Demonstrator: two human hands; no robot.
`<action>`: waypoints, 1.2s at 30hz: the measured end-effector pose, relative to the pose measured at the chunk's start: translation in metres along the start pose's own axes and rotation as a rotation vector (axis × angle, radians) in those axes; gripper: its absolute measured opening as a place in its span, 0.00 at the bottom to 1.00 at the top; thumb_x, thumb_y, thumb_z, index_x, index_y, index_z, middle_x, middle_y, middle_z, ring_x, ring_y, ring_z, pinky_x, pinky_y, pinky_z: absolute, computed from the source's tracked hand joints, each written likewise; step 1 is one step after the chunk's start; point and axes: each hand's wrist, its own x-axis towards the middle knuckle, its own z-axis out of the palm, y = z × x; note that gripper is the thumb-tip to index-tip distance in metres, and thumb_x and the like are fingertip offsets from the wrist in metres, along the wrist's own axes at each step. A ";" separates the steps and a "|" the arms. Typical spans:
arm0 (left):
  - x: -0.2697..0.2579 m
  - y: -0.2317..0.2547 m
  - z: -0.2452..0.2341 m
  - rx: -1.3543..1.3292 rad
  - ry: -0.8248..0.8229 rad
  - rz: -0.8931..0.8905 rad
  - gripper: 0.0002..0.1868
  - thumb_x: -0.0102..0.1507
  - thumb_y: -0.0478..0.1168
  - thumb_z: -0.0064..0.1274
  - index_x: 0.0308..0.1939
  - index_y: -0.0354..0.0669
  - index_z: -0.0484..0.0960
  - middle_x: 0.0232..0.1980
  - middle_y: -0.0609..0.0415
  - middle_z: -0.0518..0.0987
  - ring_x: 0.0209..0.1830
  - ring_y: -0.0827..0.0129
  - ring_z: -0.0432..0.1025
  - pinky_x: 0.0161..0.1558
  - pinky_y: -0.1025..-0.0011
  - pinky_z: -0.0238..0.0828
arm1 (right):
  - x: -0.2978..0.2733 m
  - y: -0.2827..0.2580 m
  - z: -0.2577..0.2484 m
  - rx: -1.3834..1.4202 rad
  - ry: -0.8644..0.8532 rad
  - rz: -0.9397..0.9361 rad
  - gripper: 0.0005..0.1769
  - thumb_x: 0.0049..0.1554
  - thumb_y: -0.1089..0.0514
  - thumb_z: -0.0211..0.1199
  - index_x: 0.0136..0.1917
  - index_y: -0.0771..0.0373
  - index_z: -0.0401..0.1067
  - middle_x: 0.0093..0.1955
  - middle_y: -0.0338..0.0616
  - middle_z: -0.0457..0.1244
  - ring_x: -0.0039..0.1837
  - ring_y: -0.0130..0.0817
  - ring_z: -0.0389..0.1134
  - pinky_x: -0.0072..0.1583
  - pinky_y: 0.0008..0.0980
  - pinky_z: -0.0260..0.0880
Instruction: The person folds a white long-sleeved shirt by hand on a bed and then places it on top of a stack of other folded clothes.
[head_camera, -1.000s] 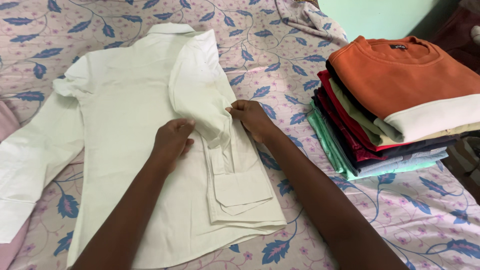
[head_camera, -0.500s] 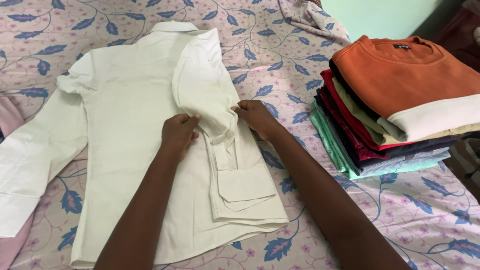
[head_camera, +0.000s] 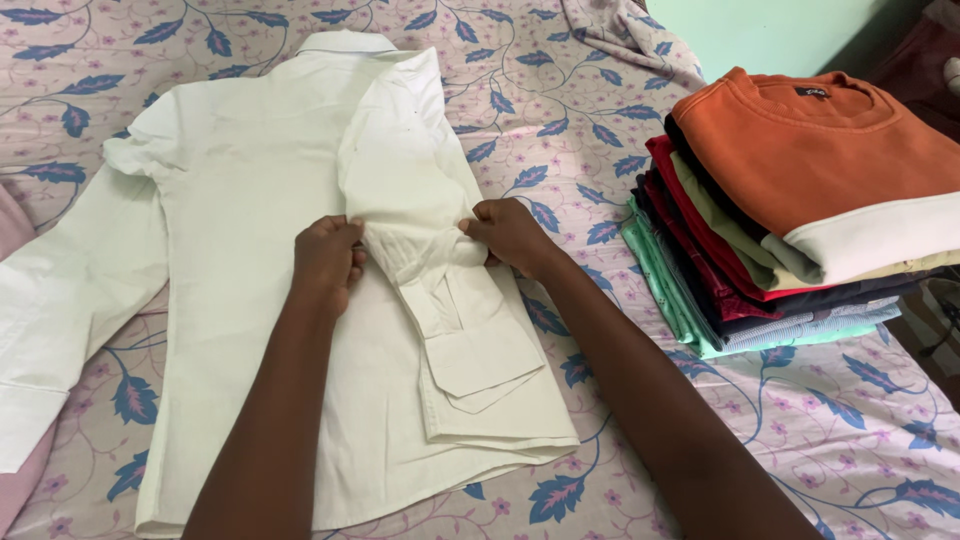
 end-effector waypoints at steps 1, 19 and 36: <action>-0.001 0.000 0.001 0.017 0.010 0.002 0.07 0.64 0.41 0.56 0.41 0.42 0.80 0.30 0.62 0.75 0.23 0.81 0.65 0.22 0.79 0.60 | -0.002 -0.005 0.000 -0.001 0.000 -0.001 0.19 0.61 0.51 0.65 0.42 0.72 0.73 0.33 0.41 0.64 0.30 0.26 0.64 0.33 0.28 0.67; 0.004 -0.013 0.003 0.034 -0.014 0.107 0.12 0.67 0.41 0.55 0.32 0.37 0.76 0.23 0.61 0.68 0.18 0.78 0.57 0.21 0.74 0.53 | 0.153 0.039 0.002 0.621 0.335 -0.018 0.14 0.60 0.61 0.61 0.57 0.70 0.75 0.41 0.47 0.70 0.38 0.33 0.68 0.42 0.34 0.72; -0.002 -0.014 0.000 0.084 -0.047 0.138 0.13 0.67 0.43 0.55 0.32 0.39 0.76 0.23 0.60 0.69 0.17 0.79 0.57 0.20 0.75 0.52 | -0.082 -0.026 0.003 -0.481 -0.194 -0.116 0.42 0.48 0.48 0.77 0.69 0.69 0.66 0.54 0.55 0.67 0.54 0.39 0.69 0.54 0.36 0.70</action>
